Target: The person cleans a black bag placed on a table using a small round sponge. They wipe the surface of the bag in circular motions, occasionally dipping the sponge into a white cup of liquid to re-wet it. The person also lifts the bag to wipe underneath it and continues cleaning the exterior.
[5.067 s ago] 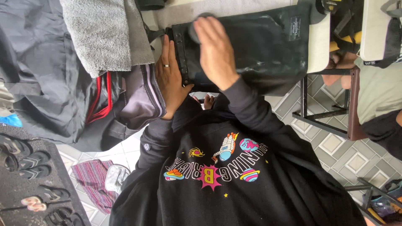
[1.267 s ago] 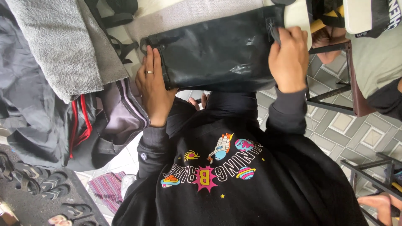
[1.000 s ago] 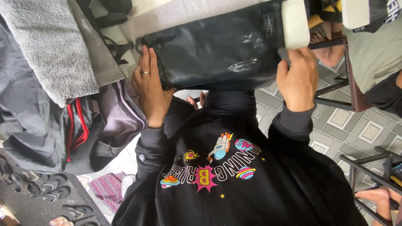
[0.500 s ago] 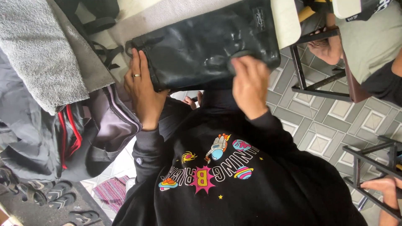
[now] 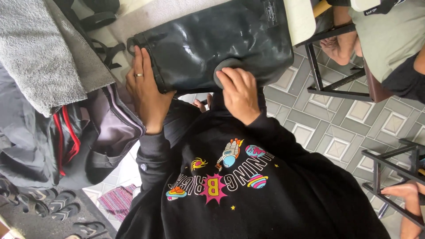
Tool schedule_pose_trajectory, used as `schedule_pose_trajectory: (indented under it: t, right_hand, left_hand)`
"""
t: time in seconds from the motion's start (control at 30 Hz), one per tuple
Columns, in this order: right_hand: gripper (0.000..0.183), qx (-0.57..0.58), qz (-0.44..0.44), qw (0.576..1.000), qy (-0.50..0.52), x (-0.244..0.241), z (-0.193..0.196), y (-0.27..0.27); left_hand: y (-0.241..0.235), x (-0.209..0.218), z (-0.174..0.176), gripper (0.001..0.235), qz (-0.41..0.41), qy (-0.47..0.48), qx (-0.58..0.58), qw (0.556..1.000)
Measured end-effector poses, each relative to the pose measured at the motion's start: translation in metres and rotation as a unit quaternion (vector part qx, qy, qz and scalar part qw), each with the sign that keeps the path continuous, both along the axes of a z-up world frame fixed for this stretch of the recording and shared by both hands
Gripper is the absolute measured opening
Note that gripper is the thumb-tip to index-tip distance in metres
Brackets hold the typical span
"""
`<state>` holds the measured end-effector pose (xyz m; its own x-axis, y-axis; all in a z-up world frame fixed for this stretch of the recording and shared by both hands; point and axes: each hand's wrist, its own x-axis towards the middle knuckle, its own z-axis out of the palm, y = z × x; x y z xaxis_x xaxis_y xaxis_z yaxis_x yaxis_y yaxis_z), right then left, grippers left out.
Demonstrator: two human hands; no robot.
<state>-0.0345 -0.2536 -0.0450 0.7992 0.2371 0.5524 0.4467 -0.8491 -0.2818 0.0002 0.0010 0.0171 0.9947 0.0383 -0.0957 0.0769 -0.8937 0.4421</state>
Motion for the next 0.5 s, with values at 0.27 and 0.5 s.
schedule_pose_trajectory:
  t: [0.27, 0.5]
  right_hand:
    - [0.025, 0.004, -0.202, 0.979, -0.039, 0.005, 0.041, -0.069]
    - [0.038, 0.031, -0.051, 0.998, 0.005, 0.007, 0.028, -0.001]
  left_hand:
    - [0.007, -0.002, -0.012, 0.133, -0.024, -0.025, 0.005, 0.999]
    - [0.011, -0.002, -0.021, 0.14, -0.032, -0.028, 0.035, 0.998]
